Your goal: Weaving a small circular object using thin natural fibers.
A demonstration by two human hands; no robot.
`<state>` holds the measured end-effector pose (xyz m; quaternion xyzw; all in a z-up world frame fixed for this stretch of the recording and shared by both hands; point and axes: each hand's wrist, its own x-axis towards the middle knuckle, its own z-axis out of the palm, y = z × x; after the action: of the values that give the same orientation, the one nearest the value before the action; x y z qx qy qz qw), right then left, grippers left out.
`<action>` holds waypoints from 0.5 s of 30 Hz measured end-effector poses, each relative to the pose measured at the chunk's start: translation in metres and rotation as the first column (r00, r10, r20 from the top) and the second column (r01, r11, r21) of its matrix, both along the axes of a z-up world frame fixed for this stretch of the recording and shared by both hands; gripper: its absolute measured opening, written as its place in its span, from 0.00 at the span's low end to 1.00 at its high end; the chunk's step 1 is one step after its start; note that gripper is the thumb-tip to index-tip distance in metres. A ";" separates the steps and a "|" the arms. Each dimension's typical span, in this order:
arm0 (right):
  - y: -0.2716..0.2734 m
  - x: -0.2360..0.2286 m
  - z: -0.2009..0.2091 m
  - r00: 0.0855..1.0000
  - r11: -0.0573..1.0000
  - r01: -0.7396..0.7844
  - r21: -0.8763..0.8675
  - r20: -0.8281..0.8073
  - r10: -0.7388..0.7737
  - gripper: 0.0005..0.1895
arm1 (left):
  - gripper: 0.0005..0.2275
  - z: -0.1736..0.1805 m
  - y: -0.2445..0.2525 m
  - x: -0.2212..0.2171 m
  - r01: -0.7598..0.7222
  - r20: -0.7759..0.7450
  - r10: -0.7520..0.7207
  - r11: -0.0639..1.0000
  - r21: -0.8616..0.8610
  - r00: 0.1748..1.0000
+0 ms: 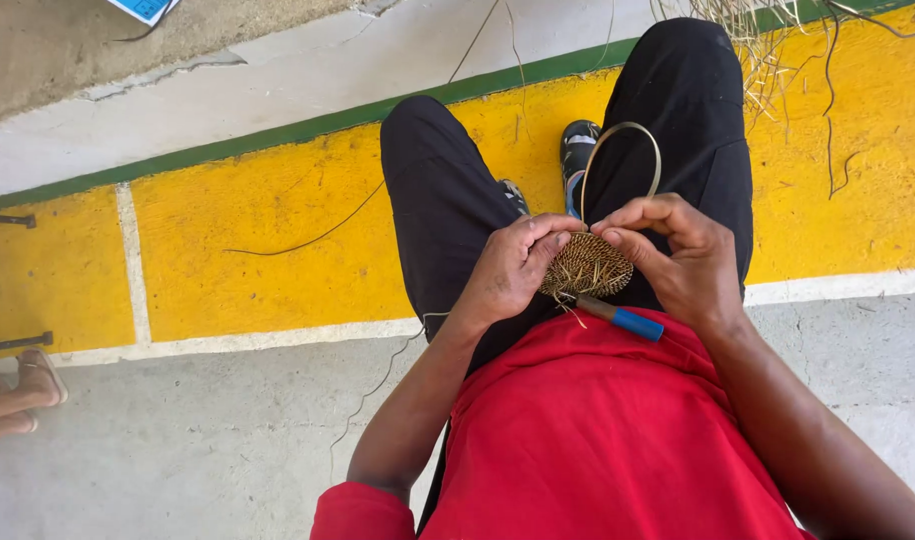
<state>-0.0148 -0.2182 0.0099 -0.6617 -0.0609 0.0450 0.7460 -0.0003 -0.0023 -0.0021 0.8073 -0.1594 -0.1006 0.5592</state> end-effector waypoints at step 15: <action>0.007 0.001 0.004 0.946 0.941 0.157 -0.300 0.319 -0.057 0.06 | 0.11 0.002 -0.002 -0.003 -0.043 -0.035 0.043 0.999 0.016 0.998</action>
<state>-0.0138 -0.2112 0.0139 -0.7756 -0.1307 -0.0896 0.6111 -0.0030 -0.0044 0.0001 0.8128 -0.1313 -0.1040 0.5580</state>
